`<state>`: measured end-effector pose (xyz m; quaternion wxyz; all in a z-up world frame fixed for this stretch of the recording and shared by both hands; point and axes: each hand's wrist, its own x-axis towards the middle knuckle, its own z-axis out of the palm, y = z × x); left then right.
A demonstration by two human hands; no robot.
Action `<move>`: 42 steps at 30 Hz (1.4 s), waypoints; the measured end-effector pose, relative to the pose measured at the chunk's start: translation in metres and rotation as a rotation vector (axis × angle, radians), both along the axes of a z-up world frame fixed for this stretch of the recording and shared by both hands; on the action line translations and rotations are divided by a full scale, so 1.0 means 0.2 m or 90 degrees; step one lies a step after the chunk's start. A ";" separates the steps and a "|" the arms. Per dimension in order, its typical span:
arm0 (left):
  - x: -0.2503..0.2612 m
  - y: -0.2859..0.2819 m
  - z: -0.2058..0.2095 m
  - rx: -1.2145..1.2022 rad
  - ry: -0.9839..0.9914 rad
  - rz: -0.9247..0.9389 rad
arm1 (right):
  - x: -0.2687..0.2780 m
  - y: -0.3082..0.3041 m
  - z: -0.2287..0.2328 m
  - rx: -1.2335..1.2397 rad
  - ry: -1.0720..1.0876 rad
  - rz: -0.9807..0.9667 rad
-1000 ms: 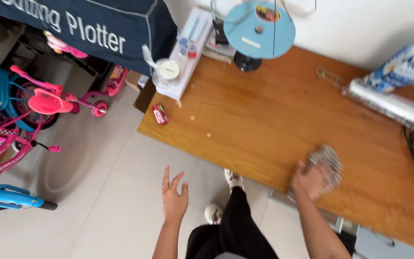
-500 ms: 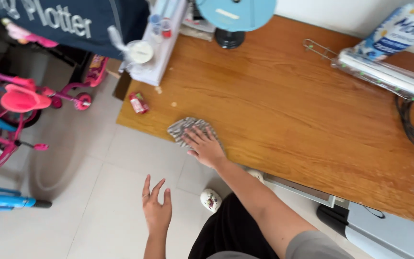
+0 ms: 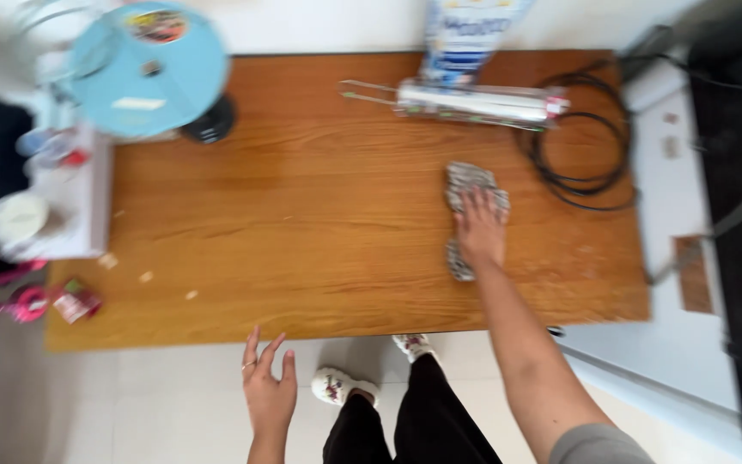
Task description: The person wipes a wooden desk with a cloth, moving items like a pillow, cables, and a plastic roll aside. They then wash the cloth in a sink and wipe a kitchen counter, moving green containers and a bottle of oil.
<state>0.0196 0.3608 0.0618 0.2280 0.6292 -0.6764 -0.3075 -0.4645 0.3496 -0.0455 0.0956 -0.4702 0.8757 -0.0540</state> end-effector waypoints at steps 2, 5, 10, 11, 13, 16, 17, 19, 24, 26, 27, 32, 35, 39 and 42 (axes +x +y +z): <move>-0.22 0.01 -0.02 -0.010 0.021 -0.044 | -0.23 0.34 0.00 -0.010 0.009 -0.061; -0.55 -0.03 0.13 0.058 0.063 -0.080 | -0.47 0.78 0.05 -0.010 0.018 -0.164; -0.78 -0.02 0.17 0.049 0.084 -0.125 | -0.52 1.14 0.06 -0.060 0.009 -0.439; -0.79 -0.01 0.18 0.037 0.082 -0.125 | -0.51 1.13 0.05 -0.059 0.025 -0.482; -0.83 -0.01 0.20 0.016 0.083 -0.124 | -0.53 1.05 0.09 -0.069 0.042 -0.524; -0.81 0.02 0.30 0.071 0.076 -0.092 | -0.52 0.92 0.14 0.047 -0.071 -0.577; -0.81 0.02 0.35 0.122 0.046 -0.065 | -0.53 0.87 0.10 0.040 0.026 -0.447; -0.79 0.00 0.28 0.170 0.020 -0.038 | -0.54 0.70 0.09 0.027 0.123 -0.314; -0.69 0.05 0.00 -0.035 0.059 -0.053 | -0.43 0.33 -0.02 0.034 0.069 -0.229; -0.70 0.07 0.05 0.006 0.080 -0.025 | -0.27 0.30 -0.02 0.014 0.062 -0.236; -0.70 0.07 0.07 0.042 0.110 -0.004 | -0.18 0.26 -0.01 -0.009 0.061 -0.251; -0.53 0.12 -0.01 0.027 0.078 0.074 | 0.47 0.16 0.02 0.004 0.085 -0.018; -0.38 0.16 0.04 0.083 0.058 0.170 | 0.71 -0.08 0.08 0.005 0.046 0.100; -0.08 0.28 0.01 0.029 0.006 0.255 | 0.97 -0.53 0.17 -0.009 -0.011 0.189; 0.07 0.41 0.05 0.097 -0.010 0.351 | 1.18 -0.77 0.14 0.004 -0.010 0.331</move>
